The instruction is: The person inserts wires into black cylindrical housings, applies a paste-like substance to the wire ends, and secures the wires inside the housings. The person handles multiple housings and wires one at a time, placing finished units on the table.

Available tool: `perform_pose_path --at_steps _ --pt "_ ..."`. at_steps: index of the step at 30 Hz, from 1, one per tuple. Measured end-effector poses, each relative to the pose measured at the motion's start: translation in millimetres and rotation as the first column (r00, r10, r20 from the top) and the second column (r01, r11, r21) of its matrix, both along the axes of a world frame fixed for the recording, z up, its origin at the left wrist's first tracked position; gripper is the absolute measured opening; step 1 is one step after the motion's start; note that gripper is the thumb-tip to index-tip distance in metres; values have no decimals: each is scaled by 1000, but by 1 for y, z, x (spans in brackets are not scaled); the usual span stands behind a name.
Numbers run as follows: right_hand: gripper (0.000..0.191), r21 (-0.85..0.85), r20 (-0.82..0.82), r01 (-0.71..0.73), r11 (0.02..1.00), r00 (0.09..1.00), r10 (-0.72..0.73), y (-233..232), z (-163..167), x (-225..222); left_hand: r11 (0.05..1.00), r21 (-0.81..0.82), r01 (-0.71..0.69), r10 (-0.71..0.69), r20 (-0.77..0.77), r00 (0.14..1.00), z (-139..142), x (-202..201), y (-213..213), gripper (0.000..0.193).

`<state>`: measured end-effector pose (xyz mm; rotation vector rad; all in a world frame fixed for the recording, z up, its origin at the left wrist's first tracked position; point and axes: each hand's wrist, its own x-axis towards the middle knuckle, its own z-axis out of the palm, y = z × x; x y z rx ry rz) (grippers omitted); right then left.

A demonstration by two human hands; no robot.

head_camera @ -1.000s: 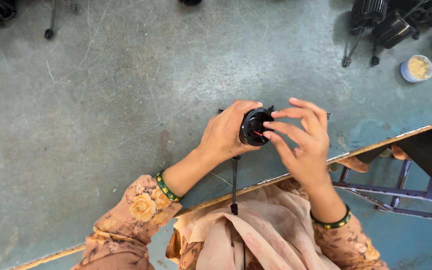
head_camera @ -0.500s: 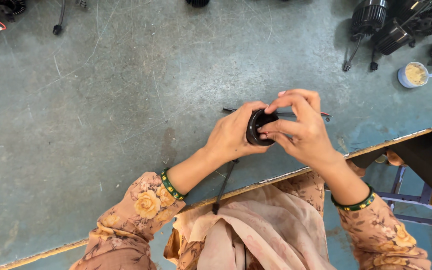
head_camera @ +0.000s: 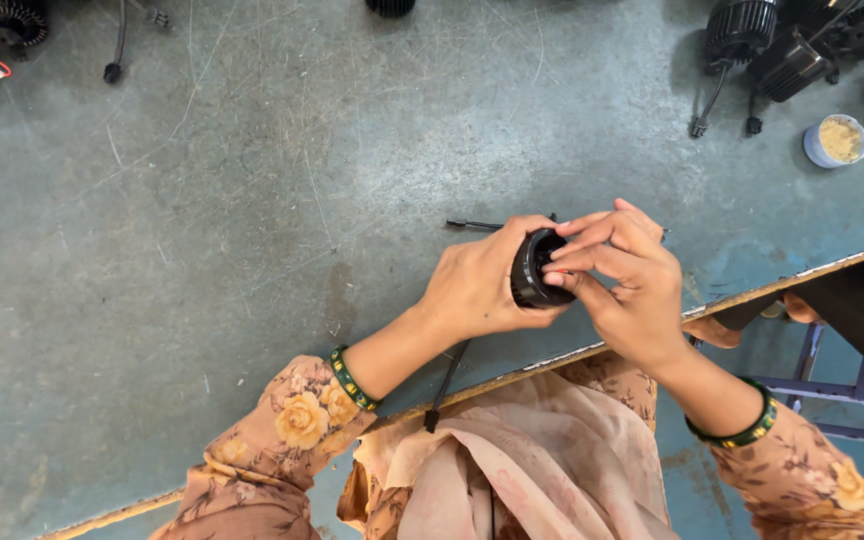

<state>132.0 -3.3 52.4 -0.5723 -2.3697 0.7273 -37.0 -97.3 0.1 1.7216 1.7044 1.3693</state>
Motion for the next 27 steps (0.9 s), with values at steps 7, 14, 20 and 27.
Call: perform_pose_path --at_steps 7,14,20,27 --pt "14 -38 -27 16 999 1000 -17 -9 9 7 999 14 31 -31 31 999 7 5 -5 77" --pt "14 -38 -42 2 999 999 -3 -11 17 16 998 -11 57 -56 60 997 9 12 -8 76" --pt "16 -49 73 10 999 997 -7 -4 20 13 996 61 68 -75 119 990 -1 10 -8 76" --pt "21 -14 164 -78 997 983 80 4 17 9 989 128 71 -73 7 997 -8 4 -6 76"
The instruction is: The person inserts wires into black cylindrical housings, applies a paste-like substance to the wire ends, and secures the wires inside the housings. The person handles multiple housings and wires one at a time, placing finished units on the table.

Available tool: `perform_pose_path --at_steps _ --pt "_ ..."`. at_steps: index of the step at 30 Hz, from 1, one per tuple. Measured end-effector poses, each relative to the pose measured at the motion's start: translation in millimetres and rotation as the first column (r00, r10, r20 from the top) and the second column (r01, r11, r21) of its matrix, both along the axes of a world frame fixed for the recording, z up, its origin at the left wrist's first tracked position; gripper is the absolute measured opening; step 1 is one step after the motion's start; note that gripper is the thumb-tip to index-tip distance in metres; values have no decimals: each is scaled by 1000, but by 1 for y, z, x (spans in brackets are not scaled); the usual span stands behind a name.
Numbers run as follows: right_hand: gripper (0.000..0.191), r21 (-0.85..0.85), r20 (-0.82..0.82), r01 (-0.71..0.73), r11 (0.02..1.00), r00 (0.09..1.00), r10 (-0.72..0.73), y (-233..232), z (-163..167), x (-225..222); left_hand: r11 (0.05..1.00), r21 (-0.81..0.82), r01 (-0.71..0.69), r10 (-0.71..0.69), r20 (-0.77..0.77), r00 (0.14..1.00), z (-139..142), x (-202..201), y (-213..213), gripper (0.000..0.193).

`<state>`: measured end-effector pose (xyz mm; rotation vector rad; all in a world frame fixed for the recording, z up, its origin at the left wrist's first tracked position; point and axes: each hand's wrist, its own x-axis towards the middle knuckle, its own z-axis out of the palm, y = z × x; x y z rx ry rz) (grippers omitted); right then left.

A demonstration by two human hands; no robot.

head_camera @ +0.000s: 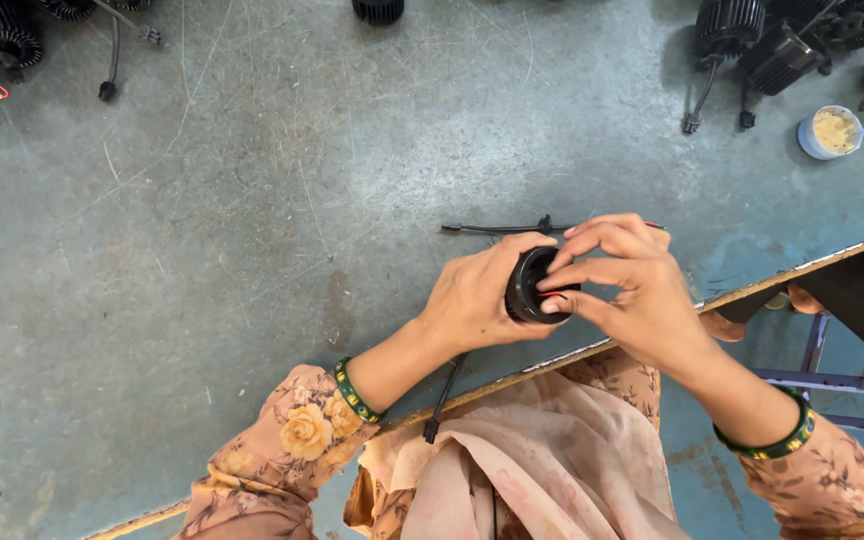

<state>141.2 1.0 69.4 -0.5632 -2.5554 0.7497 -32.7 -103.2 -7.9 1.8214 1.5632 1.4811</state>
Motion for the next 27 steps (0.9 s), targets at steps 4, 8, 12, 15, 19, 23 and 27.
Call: perform_pose_path --at_steps 4,8,12,15,19,23,27 --pt "18 76 31 -41 996 999 39 2 -4 -3 1000 -20 -9 9 14 1000 3 -1 -1 76" --pt "18 141 -64 -52 989 996 62 2 -9 -7 992 -125 -5 11 50 999 8 0 -1 78" --pt "19 172 -128 -35 985 990 58 0 -7 -1 952 -307 8 8 51 999 11 7 0 83" --pt "21 163 -147 -27 986 988 51 -3 -2 4 945 -322 55 -33 74 997 10 10 -1 83" --pt "20 189 -192 24 982 981 13 -3 10 7 932 -349 96 -51 136 989 7 7 -2 81" --pt "17 193 -152 58 979 988 -29 10 22 11 939 -325 111 -42 213 976 5 9 -3 79" --pt "21 22 -90 56 998 994 -54 10 16 8 938 -325 124 -54 218 974 2 7 -3 78"
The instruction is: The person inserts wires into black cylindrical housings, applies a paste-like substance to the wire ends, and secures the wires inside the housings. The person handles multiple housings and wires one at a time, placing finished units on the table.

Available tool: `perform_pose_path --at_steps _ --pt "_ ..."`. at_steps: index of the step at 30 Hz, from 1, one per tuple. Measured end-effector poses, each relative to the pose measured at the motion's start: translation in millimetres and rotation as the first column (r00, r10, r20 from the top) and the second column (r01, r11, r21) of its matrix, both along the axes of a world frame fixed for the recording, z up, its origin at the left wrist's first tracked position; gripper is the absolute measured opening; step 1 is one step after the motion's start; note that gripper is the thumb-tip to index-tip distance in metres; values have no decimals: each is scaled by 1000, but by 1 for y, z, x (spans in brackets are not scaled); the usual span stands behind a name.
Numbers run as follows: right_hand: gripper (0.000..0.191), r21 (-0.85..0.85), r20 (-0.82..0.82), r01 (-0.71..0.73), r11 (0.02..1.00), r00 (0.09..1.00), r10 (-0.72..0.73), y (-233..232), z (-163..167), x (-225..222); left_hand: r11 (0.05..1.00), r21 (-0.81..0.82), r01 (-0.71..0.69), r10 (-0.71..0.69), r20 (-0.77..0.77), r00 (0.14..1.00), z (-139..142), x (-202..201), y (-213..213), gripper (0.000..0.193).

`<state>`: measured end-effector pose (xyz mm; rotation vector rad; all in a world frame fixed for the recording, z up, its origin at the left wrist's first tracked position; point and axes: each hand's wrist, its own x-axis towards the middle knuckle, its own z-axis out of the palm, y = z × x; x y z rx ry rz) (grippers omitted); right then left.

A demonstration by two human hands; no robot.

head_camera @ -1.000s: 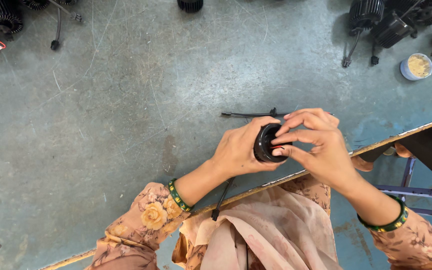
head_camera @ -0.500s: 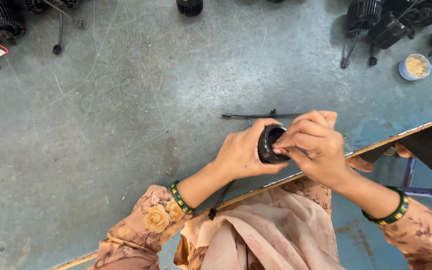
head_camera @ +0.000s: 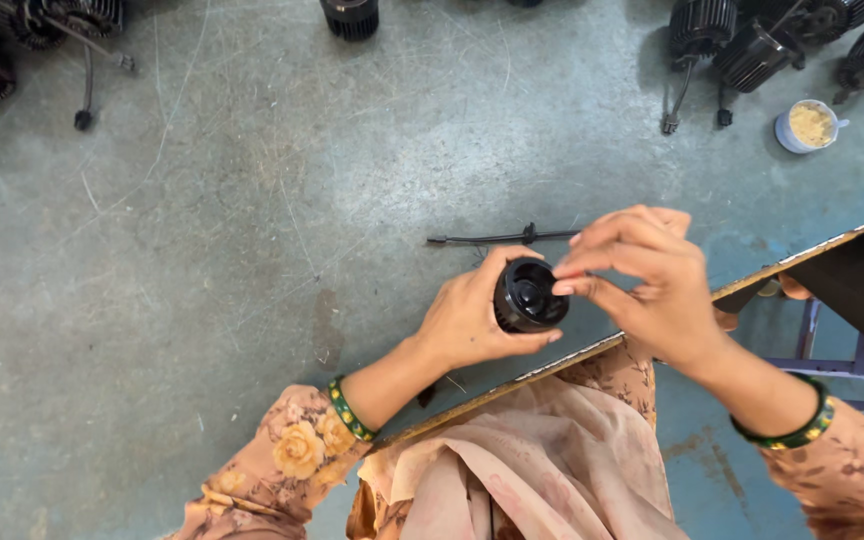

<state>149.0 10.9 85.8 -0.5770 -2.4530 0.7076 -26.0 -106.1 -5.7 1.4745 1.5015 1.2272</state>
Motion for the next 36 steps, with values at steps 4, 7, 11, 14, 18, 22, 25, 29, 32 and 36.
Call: perform_pose_path --at_steps 4,7,11,14,18,22,25,29,32,36 --pt "44 -276 16 -89 957 995 97 -5 -15 -6 999 17 -46 47 -20 999 -1 -6 0 78" --pt "31 -262 78 -69 963 993 92 -8 -24 -5 994 79 -76 81 -72 994 -2 -6 1 78" --pt "22 -429 46 -91 899 991 123 -1 -34 -6 988 135 -81 101 -151 983 -1 -5 0 76" --pt "18 -285 34 -64 956 996 77 -5 -38 -8 978 181 -100 132 -172 976 0 -3 1 77" --pt "9 -21 -17 35 999 999 -35 -16 -34 -8 978 162 -128 153 -148 977 6 2 1 76" --pt "7 38 -94 98 994 991 -94 -22 -20 -1 974 195 -114 140 -127 982 13 7 -1 75" --pt "7 76 -126 103 992 988 -93 -23 -10 8 973 212 -91 119 -120 986 19 11 -3 75" --pt "6 80 -150 122 989 983 -109 -23 -2 17 970 232 -73 105 -128 986 23 16 -4 76" --pt "8 64 -170 136 989 978 -123 -25 1 22 975 217 -54 86 -141 986 23 19 -5 77" --pt "7 49 -178 137 989 976 -126 -25 3 24 979 198 -58 81 -112 990 15 22 -7 77"
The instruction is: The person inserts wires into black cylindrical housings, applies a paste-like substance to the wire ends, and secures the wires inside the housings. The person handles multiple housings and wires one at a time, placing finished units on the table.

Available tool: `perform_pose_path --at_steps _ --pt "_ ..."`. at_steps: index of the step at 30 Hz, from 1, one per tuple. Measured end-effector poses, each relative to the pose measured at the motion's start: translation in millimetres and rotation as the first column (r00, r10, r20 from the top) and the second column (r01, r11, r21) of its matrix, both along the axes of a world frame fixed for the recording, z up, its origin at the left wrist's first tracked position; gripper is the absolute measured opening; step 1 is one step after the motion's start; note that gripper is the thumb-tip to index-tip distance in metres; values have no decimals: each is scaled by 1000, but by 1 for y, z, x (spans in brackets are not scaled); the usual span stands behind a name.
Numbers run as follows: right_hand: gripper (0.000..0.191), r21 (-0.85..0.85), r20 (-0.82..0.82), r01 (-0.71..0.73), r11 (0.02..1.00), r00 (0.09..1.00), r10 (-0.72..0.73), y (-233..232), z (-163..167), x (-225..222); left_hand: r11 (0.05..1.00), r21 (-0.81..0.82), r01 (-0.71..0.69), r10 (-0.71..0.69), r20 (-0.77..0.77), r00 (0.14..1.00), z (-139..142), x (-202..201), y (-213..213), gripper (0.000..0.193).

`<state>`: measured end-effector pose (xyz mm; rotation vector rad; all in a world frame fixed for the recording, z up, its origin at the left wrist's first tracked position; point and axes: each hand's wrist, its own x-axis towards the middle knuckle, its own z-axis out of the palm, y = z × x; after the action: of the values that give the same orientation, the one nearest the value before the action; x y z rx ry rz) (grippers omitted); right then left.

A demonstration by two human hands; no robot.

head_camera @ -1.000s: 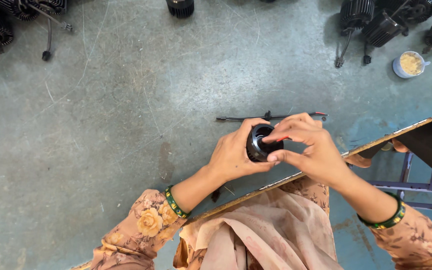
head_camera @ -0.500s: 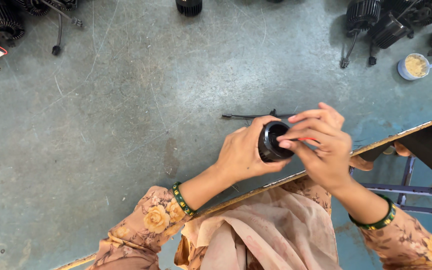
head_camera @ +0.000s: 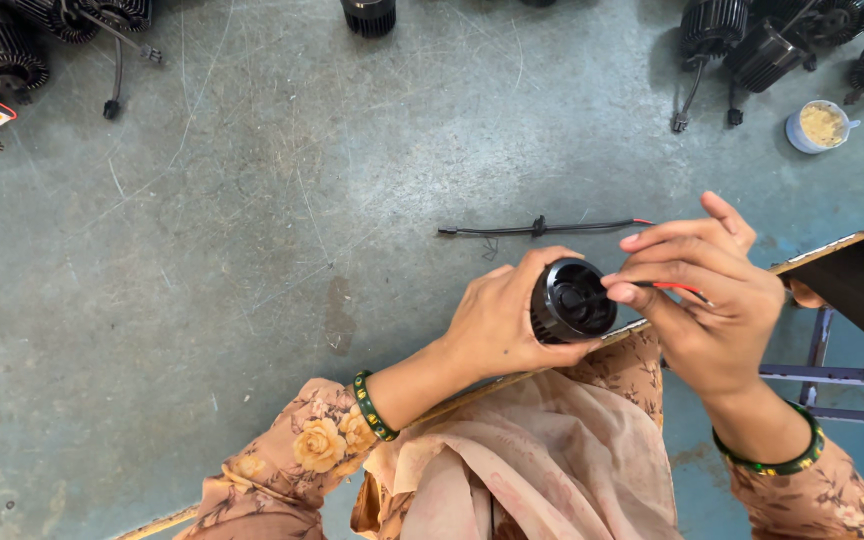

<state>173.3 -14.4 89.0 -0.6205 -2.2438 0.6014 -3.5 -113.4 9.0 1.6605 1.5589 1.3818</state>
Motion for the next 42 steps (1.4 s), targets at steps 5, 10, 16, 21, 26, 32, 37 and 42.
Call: perform_pose_path --at_steps 5,10,16,21,26,32,37,42 --pt "8 -186 -93 98 978 989 -117 18 1 -10 984 -37 173 -146 378 914 -24 -12 11 67" --pt "35 -564 -234 -79 822 970 -67 21 -21 -31 938 -64 341 -135 839 527 -40 -24 24 56" --pt "19 -498 -136 -87 863 991 21 13 -51 -36 990 -70 119 -75 452 889 -32 -29 15 68" --pt "13 -491 -213 -100 865 977 -8 -5 -64 -42 996 -80 -36 48 150 987 -15 -25 10 80" --pt "24 -535 -377 -143 832 922 -84 -32 -79 -53 981 -105 -165 164 -12 986 -5 -23 7 91" --pt "30 -608 -512 -154 779 826 -236 -31 -97 -62 978 -13 -206 205 -74 976 -2 -15 9 71" --pt "27 -596 -617 -232 769 745 -254 -23 -101 -62 977 -129 -168 160 -67 985 0 -12 11 73" --pt "28 -579 -620 -229 783 748 -239 -18 -99 -57 975 -142 -174 164 -79 983 -1 -9 9 77"
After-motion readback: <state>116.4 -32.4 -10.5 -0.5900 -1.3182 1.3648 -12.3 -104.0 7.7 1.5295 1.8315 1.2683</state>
